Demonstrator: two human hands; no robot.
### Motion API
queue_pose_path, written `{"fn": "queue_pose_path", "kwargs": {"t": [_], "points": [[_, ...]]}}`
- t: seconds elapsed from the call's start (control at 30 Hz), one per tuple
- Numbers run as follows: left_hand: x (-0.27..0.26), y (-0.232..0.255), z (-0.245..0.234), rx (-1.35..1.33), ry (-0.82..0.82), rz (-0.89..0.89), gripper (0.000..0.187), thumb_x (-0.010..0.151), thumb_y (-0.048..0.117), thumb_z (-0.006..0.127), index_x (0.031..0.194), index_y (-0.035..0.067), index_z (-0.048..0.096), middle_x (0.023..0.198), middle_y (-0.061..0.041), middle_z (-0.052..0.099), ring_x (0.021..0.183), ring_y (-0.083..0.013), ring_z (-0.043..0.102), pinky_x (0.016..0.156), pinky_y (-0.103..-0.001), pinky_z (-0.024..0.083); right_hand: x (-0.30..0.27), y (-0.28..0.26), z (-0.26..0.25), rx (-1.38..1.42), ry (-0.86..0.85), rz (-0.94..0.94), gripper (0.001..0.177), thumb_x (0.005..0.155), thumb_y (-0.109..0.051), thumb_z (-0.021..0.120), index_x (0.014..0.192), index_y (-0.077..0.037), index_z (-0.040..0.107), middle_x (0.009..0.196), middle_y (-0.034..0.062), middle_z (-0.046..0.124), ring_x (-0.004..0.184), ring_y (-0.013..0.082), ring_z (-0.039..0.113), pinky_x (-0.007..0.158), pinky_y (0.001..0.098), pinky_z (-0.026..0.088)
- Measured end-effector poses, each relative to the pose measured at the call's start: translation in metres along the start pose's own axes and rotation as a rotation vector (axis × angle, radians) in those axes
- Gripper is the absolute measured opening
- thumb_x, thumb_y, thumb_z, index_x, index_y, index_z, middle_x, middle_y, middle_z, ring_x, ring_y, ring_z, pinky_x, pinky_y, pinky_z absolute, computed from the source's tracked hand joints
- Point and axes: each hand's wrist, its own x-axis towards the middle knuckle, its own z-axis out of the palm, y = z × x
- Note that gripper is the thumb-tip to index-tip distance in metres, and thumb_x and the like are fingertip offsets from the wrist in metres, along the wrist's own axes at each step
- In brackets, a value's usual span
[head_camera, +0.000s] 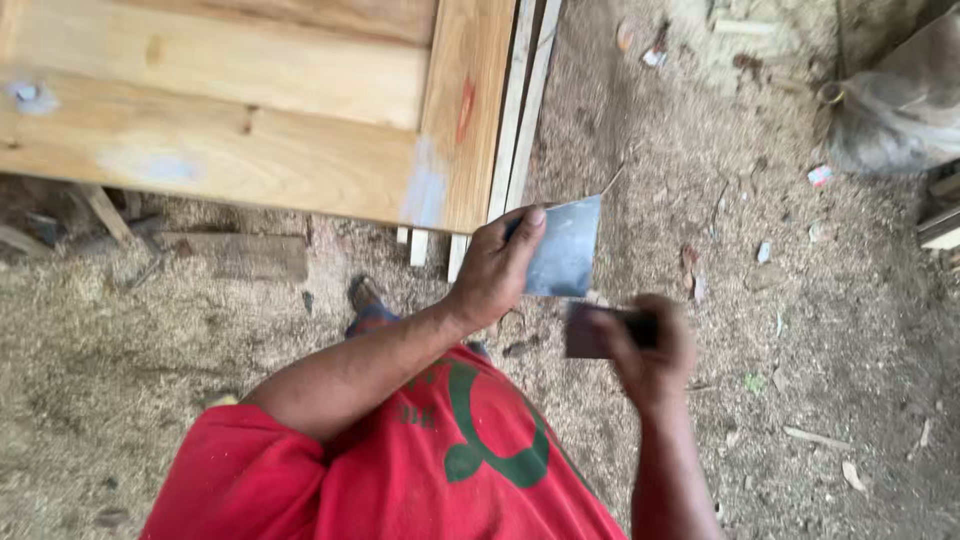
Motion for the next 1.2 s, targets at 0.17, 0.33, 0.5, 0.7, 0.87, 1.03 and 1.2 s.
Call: {"fn": "queue_pose_path", "kwargs": {"t": [0.17, 0.33, 0.5, 0.7, 0.87, 1.03, 1.2], "points": [[0.001, -0.009, 0.015, -0.339, -0.018, -0.162, 0.048, 0.1, 0.04, 0.066, 0.121, -0.003, 0.071, 0.091, 0.001, 0.067, 0.083, -0.0104, 0.061, 0.075, -0.032, 0.053, -0.01, 0.033, -0.053, 0.726, 0.451, 0.234, 0.033, 0.094, -0.014, 0.076, 0.122, -0.001, 0.065, 0.1, 0.0061, 0.07, 0.095, 0.0174, 0.068, 0.089, 0.0323, 0.062], [0.001, -0.017, 0.069, -0.848, -0.239, -0.489, 0.054, 0.092, 0.043, 0.068, 0.129, 0.004, 0.063, 0.109, -0.009, 0.071, 0.098, -0.0217, 0.071, 0.089, -0.044, 0.061, -0.017, 0.079, -0.038, 0.093, 0.894, -0.051, 0.028, 0.109, -0.01, 0.065, 0.13, 0.007, 0.066, 0.126, 0.0147, 0.069, 0.115, 0.0279, 0.068, 0.096, 0.0389, 0.062], [0.0, -0.016, 0.123, -0.984, -0.363, -0.496, 0.048, 0.099, 0.038, 0.065, 0.132, 0.003, 0.063, 0.124, -0.01, 0.07, 0.112, -0.0204, 0.068, 0.101, -0.038, 0.057, -0.041, 0.064, -0.031, -0.772, 0.794, -0.284, 0.062, 0.095, -0.027, 0.078, 0.136, 0.013, 0.053, 0.126, 0.0252, 0.063, 0.115, 0.0409, 0.065, 0.095, 0.0441, 0.058], [0.055, -0.035, 0.161, -0.35, -0.216, -0.142, 0.036, 0.105, 0.035, 0.061, 0.116, 0.002, 0.072, 0.107, -0.006, 0.075, 0.099, -0.0139, 0.068, 0.09, -0.032, 0.055, 0.025, 0.04, -0.039, -1.098, 0.707, -0.312, 0.069, 0.112, -0.034, 0.078, 0.15, 0.011, 0.041, 0.134, 0.0255, 0.065, 0.115, 0.0358, 0.069, 0.097, 0.0435, 0.062], [0.152, -0.052, 0.16, -0.246, -0.146, 0.148, 0.031, 0.108, 0.034, 0.065, 0.109, 0.003, 0.072, 0.096, -0.004, 0.072, 0.09, -0.0128, 0.065, 0.081, -0.031, 0.056, 0.089, 0.055, -0.031, 0.464, 0.602, 0.321, 0.053, 0.107, -0.034, 0.059, 0.144, 0.004, 0.053, 0.114, 0.0131, 0.071, 0.088, 0.0174, 0.065, 0.072, 0.0273, 0.054], [0.28, -0.047, 0.136, -0.231, -0.067, 0.341, 0.039, 0.107, 0.044, 0.063, 0.11, 0.007, 0.073, 0.099, -0.002, 0.073, 0.092, -0.0109, 0.069, 0.083, -0.03, 0.057, 0.204, 0.134, -0.027, 0.144, 0.234, 0.067, 0.037, 0.114, -0.022, 0.058, 0.139, 0.005, 0.063, 0.128, 0.0172, 0.07, 0.111, 0.0252, 0.067, 0.1, 0.0341, 0.055], [0.408, -0.028, 0.096, -0.27, 0.126, 0.172, 0.048, 0.104, 0.051, 0.064, 0.102, 0.004, 0.072, 0.079, 0.001, 0.061, 0.073, -0.0114, 0.057, 0.065, -0.031, 0.048, 0.307, 0.198, -0.052, -0.189, -0.114, 0.191, 0.034, 0.094, -0.008, 0.072, 0.127, -0.002, 0.069, 0.098, 0.0113, 0.072, 0.094, 0.022, 0.067, 0.087, 0.0354, 0.054]]}}
